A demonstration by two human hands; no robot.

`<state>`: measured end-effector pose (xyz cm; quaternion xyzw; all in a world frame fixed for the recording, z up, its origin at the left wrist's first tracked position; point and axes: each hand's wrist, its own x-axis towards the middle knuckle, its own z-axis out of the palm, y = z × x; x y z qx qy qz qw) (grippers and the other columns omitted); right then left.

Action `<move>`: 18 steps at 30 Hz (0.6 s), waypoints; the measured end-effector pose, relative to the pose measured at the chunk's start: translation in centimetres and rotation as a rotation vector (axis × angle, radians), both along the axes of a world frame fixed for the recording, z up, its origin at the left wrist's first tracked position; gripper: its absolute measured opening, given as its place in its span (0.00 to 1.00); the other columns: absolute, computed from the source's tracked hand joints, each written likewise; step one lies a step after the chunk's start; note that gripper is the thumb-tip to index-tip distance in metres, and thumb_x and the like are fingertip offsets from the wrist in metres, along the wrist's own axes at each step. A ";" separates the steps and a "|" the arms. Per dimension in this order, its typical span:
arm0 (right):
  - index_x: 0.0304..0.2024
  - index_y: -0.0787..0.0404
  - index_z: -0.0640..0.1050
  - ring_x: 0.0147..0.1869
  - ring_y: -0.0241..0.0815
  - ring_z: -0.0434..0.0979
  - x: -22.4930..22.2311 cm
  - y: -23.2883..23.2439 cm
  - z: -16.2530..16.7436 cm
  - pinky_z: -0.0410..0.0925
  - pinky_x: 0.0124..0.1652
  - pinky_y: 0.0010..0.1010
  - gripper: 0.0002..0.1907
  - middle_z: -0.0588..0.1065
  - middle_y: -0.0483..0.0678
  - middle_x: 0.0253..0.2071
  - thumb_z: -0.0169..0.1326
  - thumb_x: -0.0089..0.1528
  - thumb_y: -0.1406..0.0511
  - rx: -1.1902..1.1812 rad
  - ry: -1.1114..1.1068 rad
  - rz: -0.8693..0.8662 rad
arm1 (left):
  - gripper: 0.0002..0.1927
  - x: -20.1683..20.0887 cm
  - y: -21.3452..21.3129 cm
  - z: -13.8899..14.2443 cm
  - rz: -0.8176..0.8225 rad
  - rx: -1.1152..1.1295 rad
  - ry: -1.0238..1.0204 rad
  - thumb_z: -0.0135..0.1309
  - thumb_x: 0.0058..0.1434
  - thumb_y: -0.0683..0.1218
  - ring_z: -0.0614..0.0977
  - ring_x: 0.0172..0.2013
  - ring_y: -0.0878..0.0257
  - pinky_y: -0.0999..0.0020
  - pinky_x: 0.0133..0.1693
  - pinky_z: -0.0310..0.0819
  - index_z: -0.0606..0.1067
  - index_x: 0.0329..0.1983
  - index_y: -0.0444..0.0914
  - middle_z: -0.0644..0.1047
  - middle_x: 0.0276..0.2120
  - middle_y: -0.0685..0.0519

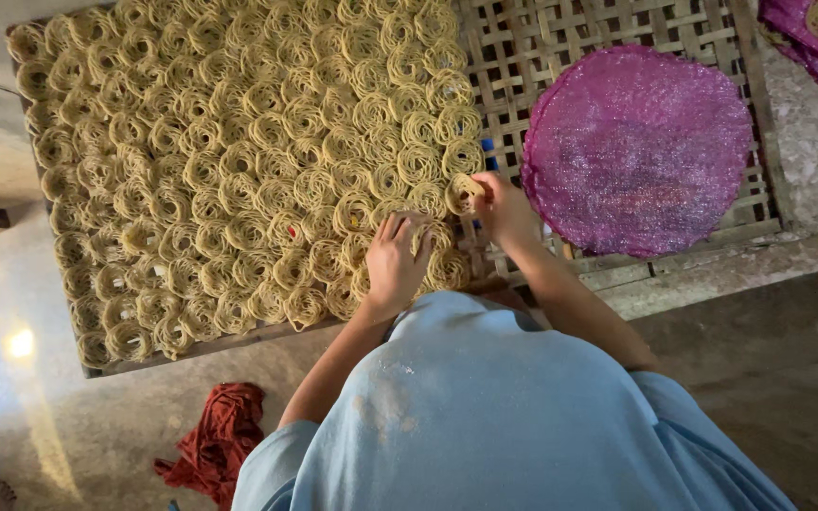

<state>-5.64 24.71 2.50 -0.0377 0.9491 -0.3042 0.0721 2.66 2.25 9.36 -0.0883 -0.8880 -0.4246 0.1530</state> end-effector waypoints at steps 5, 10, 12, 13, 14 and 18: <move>0.59 0.60 0.72 0.43 0.60 0.77 0.3 0.9 1.0 0.70 0.41 0.49 0.23 0.76 0.57 0.44 0.58 0.63 0.61 -0.071 0.222 0.076 | 0.09 -0.3 2.4 -0.8 -0.020 -0.037 -0.018 0.59 0.63 0.43 0.80 0.47 0.49 0.56 0.47 0.76 0.78 0.46 0.40 0.78 0.45 0.49; 0.55 0.58 0.72 0.50 0.61 0.73 0.2 6.7 2.2 0.70 0.47 0.51 0.27 0.72 0.55 0.47 0.66 0.59 0.55 0.079 0.554 0.049 | 0.09 -0.5 6.8 -2.9 -0.165 -0.014 -0.090 0.56 0.63 0.43 0.79 0.48 0.47 0.54 0.47 0.75 0.79 0.46 0.40 0.79 0.45 0.49; 0.50 0.58 0.75 0.50 0.62 0.73 0.4 9.5 2.4 0.70 0.46 0.51 0.27 0.73 0.55 0.45 0.68 0.56 0.54 0.127 0.591 0.015 | 0.11 -1.2 9.7 -4.1 -0.193 -0.149 0.002 0.56 0.61 0.44 0.76 0.52 0.43 0.52 0.52 0.73 0.78 0.47 0.38 0.76 0.51 0.43; 0.47 0.58 0.77 0.48 0.62 0.74 0.3 10.7 2.4 0.70 0.43 0.49 0.24 0.74 0.55 0.44 0.68 0.54 0.55 0.096 0.571 -0.014 | 0.13 -1.6 11.1 -4.7 -0.207 -0.214 0.050 0.56 0.60 0.45 0.75 0.54 0.41 0.51 0.54 0.72 0.77 0.47 0.38 0.74 0.54 0.41; 0.44 0.58 0.79 0.47 0.62 0.75 0.2 11.8 2.3 0.70 0.40 0.48 0.22 0.76 0.55 0.43 0.68 0.52 0.56 0.065 0.551 -0.043 | 0.14 -2.1 12.6 -5.2 -0.217 -0.222 -0.065 0.55 0.62 0.45 0.74 0.55 0.42 0.51 0.56 0.71 0.76 0.50 0.38 0.74 0.55 0.42; 0.41 0.60 0.81 0.41 0.56 0.79 -1.6 14.5 0.8 0.71 0.41 0.43 0.09 0.79 0.53 0.40 0.63 0.63 0.62 -0.139 0.439 -0.043 | 0.21 -5.0 17.6 -6.7 -0.188 -0.257 -0.154 0.53 0.63 0.45 0.72 0.60 0.46 0.48 0.60 0.68 0.72 0.60 0.38 0.71 0.61 0.47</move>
